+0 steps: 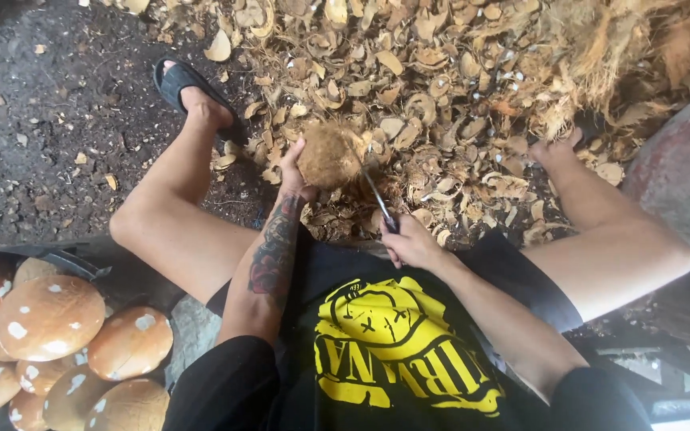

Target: Peeling the outer husk of coconuts using a curved knife in a factory setting.

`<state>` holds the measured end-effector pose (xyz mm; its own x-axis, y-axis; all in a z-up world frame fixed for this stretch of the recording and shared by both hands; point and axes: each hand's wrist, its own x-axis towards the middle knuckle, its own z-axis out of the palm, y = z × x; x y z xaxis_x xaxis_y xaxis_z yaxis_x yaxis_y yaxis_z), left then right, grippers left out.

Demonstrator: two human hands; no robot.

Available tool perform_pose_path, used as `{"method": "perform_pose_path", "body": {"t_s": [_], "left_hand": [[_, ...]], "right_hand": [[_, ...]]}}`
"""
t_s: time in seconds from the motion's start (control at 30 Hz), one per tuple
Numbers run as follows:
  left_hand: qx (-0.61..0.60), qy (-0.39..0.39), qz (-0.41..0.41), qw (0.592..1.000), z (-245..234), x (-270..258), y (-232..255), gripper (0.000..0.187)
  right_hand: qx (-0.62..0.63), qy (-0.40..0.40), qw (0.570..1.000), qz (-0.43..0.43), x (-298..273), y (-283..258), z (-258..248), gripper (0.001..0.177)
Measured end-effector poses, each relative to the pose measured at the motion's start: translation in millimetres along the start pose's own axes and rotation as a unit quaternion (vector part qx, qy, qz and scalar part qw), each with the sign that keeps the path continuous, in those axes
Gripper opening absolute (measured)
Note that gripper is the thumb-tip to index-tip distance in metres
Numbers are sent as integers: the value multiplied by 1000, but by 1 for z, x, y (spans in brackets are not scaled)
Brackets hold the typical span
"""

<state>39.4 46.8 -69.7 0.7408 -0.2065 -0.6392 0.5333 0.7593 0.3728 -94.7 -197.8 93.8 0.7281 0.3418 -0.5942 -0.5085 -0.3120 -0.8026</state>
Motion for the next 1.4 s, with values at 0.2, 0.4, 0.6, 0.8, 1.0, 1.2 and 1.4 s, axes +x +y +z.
{"method": "perform_pose_path", "body": {"t_s": [0.2, 0.4, 0.6, 0.8, 1.0, 1.2, 1.4], "left_hand": [[5, 9, 18, 1000, -7, -2, -4, 87], [48, 27, -27, 998, -1, 15, -1, 84], [35, 32, -47, 998, 10, -6, -4, 80], [12, 40, -30, 999, 14, -7, -6, 74], [44, 14, -18, 999, 12, -8, -5, 71], [37, -4, -20, 999, -5, 1, -14, 84], [11, 34, -10, 999, 5, -2, -9, 78]], "right_hand": [[3, 44, 917, -397, -29, -23, 9, 6], [-66, 52, 996, -20, 13, 22, -6, 13], [75, 60, 995, 26, -23, -39, -2, 6], [-24, 134, 833, -536, -20, -28, -8, 15], [-98, 10, 987, 126, 6, 10, -2, 23], [27, 107, 902, -417, -34, -45, -5, 11], [-236, 216, 946, -54, 23, 50, 7, 35]]}}
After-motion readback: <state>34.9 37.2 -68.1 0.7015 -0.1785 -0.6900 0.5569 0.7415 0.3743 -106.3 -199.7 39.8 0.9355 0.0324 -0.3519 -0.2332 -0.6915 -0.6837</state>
